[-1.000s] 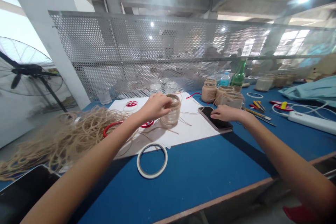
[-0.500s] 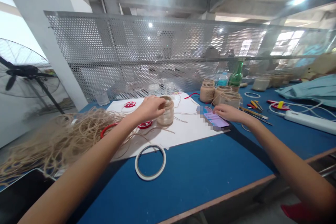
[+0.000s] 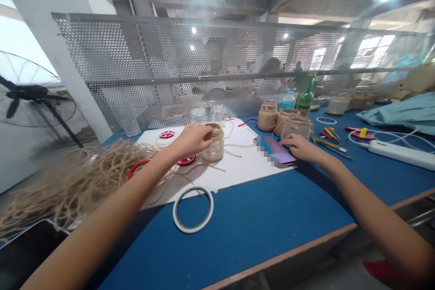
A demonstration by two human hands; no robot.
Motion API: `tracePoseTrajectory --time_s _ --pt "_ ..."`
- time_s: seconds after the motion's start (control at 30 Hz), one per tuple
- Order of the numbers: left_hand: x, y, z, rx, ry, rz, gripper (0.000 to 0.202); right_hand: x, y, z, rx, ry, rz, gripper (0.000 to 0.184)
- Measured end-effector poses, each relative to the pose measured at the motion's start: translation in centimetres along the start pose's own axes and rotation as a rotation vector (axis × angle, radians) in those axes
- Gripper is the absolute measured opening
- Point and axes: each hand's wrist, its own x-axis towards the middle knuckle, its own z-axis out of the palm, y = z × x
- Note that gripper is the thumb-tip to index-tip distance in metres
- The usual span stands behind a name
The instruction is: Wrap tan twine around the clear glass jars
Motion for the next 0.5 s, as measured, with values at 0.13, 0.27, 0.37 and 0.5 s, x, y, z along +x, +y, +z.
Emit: tracePoseTrajectory --time_s 0.13,0.27,0.37,0.5 --pt "-0.03 0.08 -0.01 0.006 0.002 -0.002 0.013 -0.47 0.39 -0.61 0.048 0.025 -0.019 0.043" --pt "-0.01 0.12 -0.03 0.02 -0.003 -0.003 0.014 -0.63 0.31 -0.63 0.077 0.045 -0.03 0.043" --pt "0.03 0.1 0.01 0.026 -0.002 -0.004 0.013 -0.63 0.25 -0.51 0.072 0.035 -0.029 0.044" --pt "0.04 0.08 0.04 0.023 -0.005 -0.004 0.014 -0.69 0.21 -0.62 0.059 0.027 -0.023 0.045"
